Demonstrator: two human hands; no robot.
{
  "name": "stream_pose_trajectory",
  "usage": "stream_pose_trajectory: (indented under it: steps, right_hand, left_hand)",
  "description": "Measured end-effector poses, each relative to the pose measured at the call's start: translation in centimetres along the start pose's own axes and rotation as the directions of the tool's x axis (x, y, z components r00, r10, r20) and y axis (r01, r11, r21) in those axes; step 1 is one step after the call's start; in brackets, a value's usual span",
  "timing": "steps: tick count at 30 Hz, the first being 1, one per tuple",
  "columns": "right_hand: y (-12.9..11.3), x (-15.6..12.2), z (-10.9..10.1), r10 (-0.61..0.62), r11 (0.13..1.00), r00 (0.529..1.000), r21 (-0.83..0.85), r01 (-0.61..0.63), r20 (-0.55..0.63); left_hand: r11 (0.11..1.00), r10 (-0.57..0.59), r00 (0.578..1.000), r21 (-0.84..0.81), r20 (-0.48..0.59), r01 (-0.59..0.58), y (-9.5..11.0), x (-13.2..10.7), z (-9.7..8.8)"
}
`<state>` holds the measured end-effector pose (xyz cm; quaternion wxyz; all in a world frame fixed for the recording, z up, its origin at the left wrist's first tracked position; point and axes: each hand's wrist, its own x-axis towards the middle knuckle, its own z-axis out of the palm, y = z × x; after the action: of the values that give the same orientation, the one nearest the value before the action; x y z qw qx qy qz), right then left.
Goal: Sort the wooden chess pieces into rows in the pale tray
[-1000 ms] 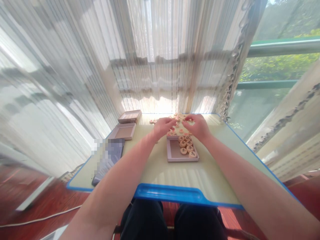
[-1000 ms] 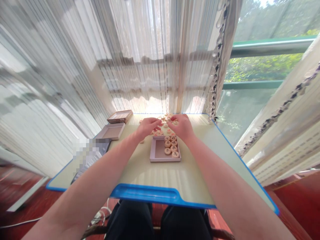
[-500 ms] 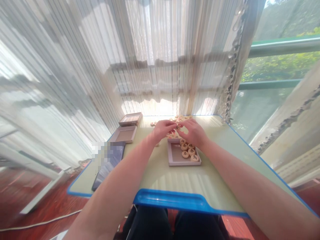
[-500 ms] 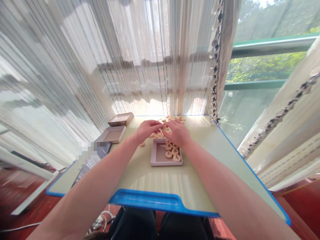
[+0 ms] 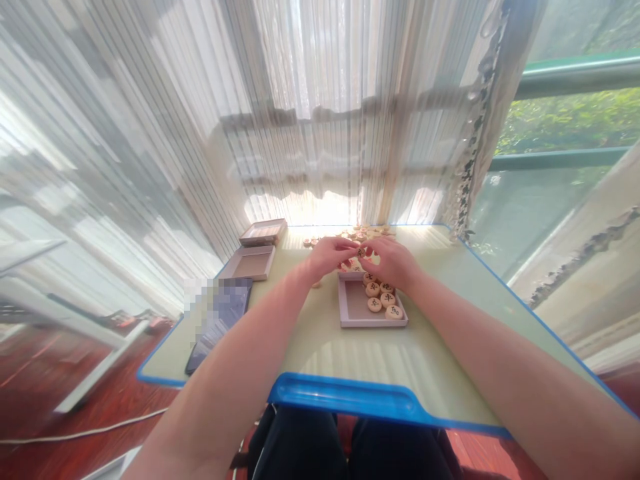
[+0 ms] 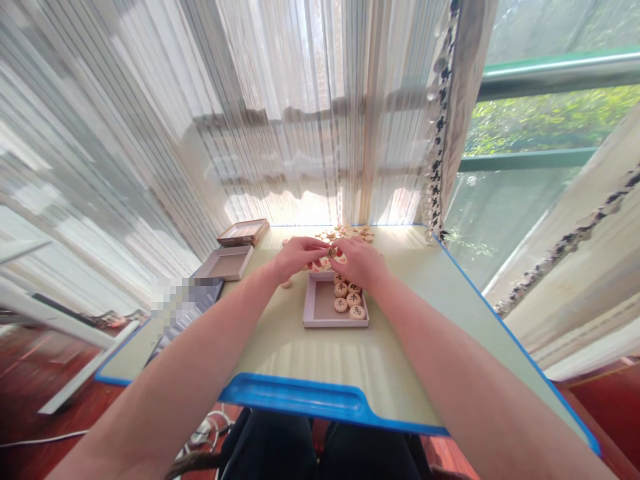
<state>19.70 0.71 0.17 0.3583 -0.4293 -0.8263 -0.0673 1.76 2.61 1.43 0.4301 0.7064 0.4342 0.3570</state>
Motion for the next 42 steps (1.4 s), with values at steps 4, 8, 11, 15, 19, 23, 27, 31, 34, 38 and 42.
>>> stream_pose_trajectory:
  steps: [4, 8, 11, 15, 19, 23, 27, 31, 34, 38, 42]
  right_hand:
    - [-0.4, 0.3, -0.3, 0.107, 0.994, 0.993, 0.001, -0.108, 0.051]
    - [0.4, 0.7, -1.3, 0.228, 0.964, 0.96, 0.1, -0.246, 0.165]
    - [1.1, 0.9, -2.3, 0.255, 0.952, 0.952, 0.125, -0.278, 0.169]
    - [0.7, 1.1, -3.3, 0.257, 0.945, 0.944, 0.151, -0.29, 0.208]
    - [-0.4, 1.3, -3.4, 0.22, 0.946, 0.927, 0.167, -0.279, 0.304]
    - [-1.2, 1.3, -3.2, 0.14, 0.977, 0.93, 0.104, -0.185, 0.339]
    - [-2.0, 1.2, -3.3, 0.149, 0.987, 0.904, -0.011, -0.158, 0.4]
    - [-3.2, 0.8, -3.2, 0.182, 0.977, 0.892, -0.182, -0.115, 0.414]
    - [-4.1, 0.6, -3.2, 0.164, 0.968, 0.89, -0.245, -0.061, 0.425]
    - [-4.8, 0.4, -3.6, 0.143, 0.944, 0.874, -0.329, 0.02, 0.464]
    - [-4.9, 0.5, -3.7, 0.16, 0.924, 0.87, -0.382, 0.035, 0.466]
  left_hand:
    - [0.943, 0.081, 0.996, 0.327, -0.04, -0.064, 0.2, -0.3, -0.3]
    - [0.769, 0.098, 0.98, 0.611, 0.173, -0.185, 0.5, -0.9, -0.7]
    - [0.687, 0.058, 0.964, 0.691, 0.258, -0.227, 0.8, -1.0, -0.7]
    - [0.621, 0.079, 0.963, 0.743, 0.257, -0.249, 0.6, -0.8, -0.6]
    - [0.596, 0.12, 0.964, 0.759, 0.239, -0.262, -0.1, -0.4, -1.0]
    - [0.566, 0.157, 0.965, 0.782, 0.209, -0.261, -0.5, -0.1, -1.4]
    - [0.553, 0.14, 0.979, 0.808, 0.148, -0.201, -0.8, 0.1, -1.9]
    - [0.549, 0.133, 0.986, 0.82, 0.104, -0.161, -1.2, 0.4, -2.4]
    - [0.542, 0.127, 0.987, 0.827, 0.096, -0.15, -1.3, 0.4, -2.4]
    - [0.505, 0.115, 0.989, 0.851, 0.098, -0.143, -1.1, 0.3, -2.3]
    - [0.484, 0.105, 0.99, 0.865, 0.094, -0.133, -1.0, 0.3, -2.2]
